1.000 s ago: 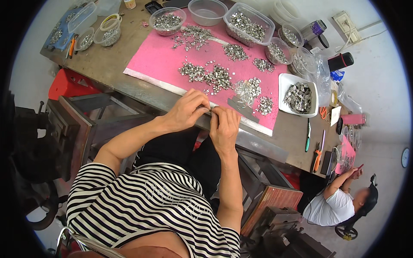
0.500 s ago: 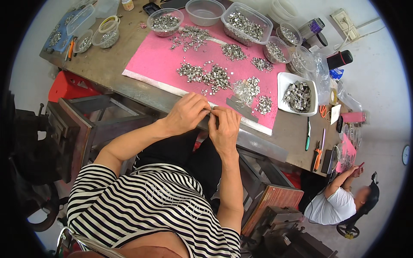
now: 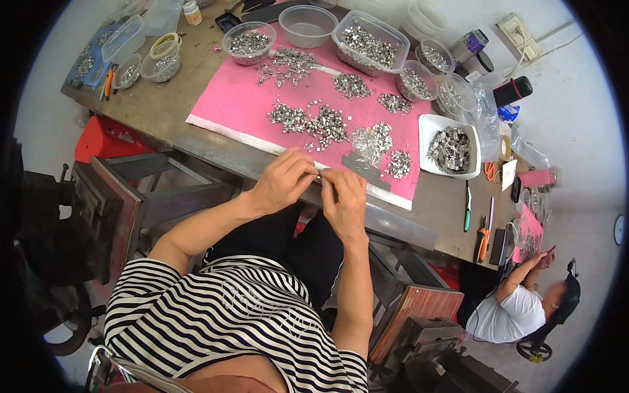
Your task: The person aligns small metal pieces into a metal holder by hand, places the holder into a manual press machine, and rotates the machine's hand wheel. Afterwards, the person removes the holder and loads more metal pieces into it.
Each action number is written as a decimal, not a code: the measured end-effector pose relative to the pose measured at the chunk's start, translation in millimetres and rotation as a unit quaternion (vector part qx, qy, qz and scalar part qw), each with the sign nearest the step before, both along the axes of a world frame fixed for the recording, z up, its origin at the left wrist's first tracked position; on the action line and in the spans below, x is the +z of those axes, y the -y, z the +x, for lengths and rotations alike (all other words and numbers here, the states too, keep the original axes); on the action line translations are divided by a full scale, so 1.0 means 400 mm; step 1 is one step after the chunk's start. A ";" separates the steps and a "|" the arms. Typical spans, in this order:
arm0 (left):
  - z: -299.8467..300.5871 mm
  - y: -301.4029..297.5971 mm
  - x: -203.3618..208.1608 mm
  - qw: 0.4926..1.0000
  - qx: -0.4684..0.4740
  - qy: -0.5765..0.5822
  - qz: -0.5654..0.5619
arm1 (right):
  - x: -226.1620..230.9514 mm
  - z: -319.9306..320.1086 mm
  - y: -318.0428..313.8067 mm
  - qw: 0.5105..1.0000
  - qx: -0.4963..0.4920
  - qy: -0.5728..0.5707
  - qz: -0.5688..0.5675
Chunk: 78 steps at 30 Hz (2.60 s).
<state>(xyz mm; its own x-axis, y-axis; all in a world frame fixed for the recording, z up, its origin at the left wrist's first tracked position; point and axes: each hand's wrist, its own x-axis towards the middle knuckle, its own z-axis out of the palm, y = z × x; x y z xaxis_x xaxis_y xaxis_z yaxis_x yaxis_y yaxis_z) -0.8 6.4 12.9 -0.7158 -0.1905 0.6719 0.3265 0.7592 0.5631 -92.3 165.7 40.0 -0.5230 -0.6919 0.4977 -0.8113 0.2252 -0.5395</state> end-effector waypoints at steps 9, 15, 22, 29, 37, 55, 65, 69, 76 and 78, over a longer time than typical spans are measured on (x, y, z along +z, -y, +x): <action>-0.018 -0.024 0.014 1.000 -0.002 0.027 -0.003 | 0.012 -0.117 0.089 0.998 0.044 0.038 0.040; 0.008 0.013 0.000 0.997 0.003 0.079 -0.015 | -0.088 -0.136 0.169 0.996 0.051 -0.023 0.063; -0.012 0.003 0.015 0.997 -0.038 0.053 -0.027 | -0.056 -0.132 0.058 0.996 -0.050 0.029 0.062; -0.014 -0.006 0.008 0.995 -0.008 0.096 -0.019 | -0.078 -0.129 0.064 0.996 -0.082 0.013 0.033; -0.010 -0.001 -0.009 0.997 -0.021 0.062 -0.046 | -0.096 -0.127 0.062 0.997 -0.063 -0.030 0.037; 0.001 0.008 -0.032 0.997 -0.018 0.057 -0.044 | -0.088 -0.128 0.087 0.988 -0.058 -0.093 0.108; -0.020 -0.006 -0.043 0.999 -0.027 0.034 -0.004 | 0.001 -0.087 -0.039 0.983 -0.067 0.174 -0.002; 0.003 0.009 -0.039 0.999 -0.017 0.041 -0.010 | -0.022 -0.020 -0.033 0.986 -0.065 0.155 0.000; 0.005 0.010 -0.039 0.999 -0.028 0.034 0.002 | -0.035 0.019 -0.012 0.987 -0.075 0.133 -0.051; 0.005 0.009 -0.040 0.999 -0.029 0.032 0.002 | -0.039 0.022 -0.009 0.988 -0.086 0.117 -0.059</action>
